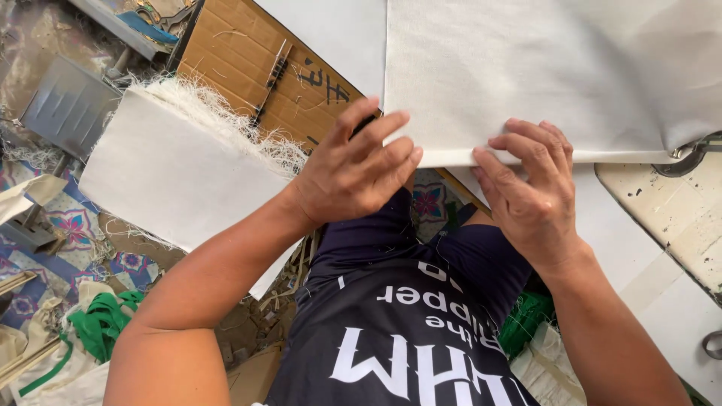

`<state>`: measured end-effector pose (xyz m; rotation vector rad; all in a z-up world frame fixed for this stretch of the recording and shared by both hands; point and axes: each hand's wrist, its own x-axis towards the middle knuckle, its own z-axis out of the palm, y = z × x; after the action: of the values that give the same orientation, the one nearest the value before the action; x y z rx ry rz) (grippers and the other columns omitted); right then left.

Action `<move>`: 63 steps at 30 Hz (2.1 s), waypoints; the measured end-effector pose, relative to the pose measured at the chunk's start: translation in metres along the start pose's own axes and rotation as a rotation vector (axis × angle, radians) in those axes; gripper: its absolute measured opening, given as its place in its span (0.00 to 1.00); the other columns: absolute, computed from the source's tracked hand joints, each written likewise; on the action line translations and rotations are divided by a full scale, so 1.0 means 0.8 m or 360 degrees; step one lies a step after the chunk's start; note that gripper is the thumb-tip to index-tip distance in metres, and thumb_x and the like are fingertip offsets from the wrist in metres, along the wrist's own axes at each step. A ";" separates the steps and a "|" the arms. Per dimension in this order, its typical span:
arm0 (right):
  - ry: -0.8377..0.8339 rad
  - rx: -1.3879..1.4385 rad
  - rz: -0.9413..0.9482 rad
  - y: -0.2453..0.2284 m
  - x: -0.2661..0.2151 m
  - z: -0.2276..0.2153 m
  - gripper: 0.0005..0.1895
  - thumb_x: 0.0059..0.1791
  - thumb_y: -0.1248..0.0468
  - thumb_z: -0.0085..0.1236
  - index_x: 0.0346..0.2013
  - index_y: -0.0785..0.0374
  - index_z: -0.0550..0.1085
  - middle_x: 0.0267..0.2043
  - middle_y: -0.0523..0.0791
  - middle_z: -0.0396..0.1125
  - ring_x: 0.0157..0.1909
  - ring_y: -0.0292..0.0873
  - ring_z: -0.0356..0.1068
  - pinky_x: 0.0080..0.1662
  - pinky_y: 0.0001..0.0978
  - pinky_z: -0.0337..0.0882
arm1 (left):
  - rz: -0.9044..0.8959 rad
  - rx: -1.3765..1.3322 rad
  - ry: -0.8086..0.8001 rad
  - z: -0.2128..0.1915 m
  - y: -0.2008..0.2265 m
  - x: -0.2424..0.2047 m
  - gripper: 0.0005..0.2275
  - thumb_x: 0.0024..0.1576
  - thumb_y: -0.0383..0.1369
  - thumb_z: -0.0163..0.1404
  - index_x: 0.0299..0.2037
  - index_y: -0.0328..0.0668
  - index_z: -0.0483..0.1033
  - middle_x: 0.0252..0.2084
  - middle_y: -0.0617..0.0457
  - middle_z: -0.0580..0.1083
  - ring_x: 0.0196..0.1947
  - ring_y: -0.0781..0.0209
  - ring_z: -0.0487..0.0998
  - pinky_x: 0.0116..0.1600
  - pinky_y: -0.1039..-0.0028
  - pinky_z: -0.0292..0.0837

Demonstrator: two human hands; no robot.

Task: Folding the edges of white fabric pieces and aligning them on a sewing machine table

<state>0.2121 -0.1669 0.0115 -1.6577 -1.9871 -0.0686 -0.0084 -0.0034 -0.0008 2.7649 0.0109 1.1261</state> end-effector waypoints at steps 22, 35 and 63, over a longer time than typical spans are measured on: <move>-0.0128 0.0100 -0.0113 -0.008 0.022 -0.004 0.11 0.53 0.71 0.70 0.49 0.60 0.78 0.42 0.45 0.67 0.50 0.51 0.67 0.55 0.49 0.64 | -0.0196 0.0130 0.0125 0.006 0.017 -0.029 0.03 0.65 0.26 0.54 0.45 0.43 0.79 0.42 0.57 0.73 0.39 0.56 0.71 0.47 0.64 0.63; -0.0148 0.0199 -0.0017 -0.021 0.023 0.000 0.09 0.52 0.70 0.70 0.43 0.56 0.79 0.41 0.42 0.66 0.51 0.49 0.66 0.64 0.54 0.57 | -0.0275 0.0100 0.0122 0.001 0.019 -0.036 0.05 0.65 0.26 0.51 0.43 0.47 0.80 0.41 0.61 0.74 0.40 0.57 0.71 0.49 0.66 0.60; -0.0202 -0.0108 0.0253 -0.039 0.035 0.019 0.07 0.56 0.63 0.61 0.35 0.60 0.74 0.44 0.46 0.66 0.48 0.54 0.63 0.54 0.49 0.60 | -0.2012 -0.1293 0.0102 0.017 0.034 -0.031 0.06 0.53 0.38 0.64 0.30 0.48 0.83 0.31 0.59 0.74 0.34 0.72 0.70 0.39 0.81 0.64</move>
<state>0.1748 -0.1432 0.0199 -1.9004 -1.9558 0.0286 -0.0179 -0.0336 -0.0238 1.4582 0.9137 0.5950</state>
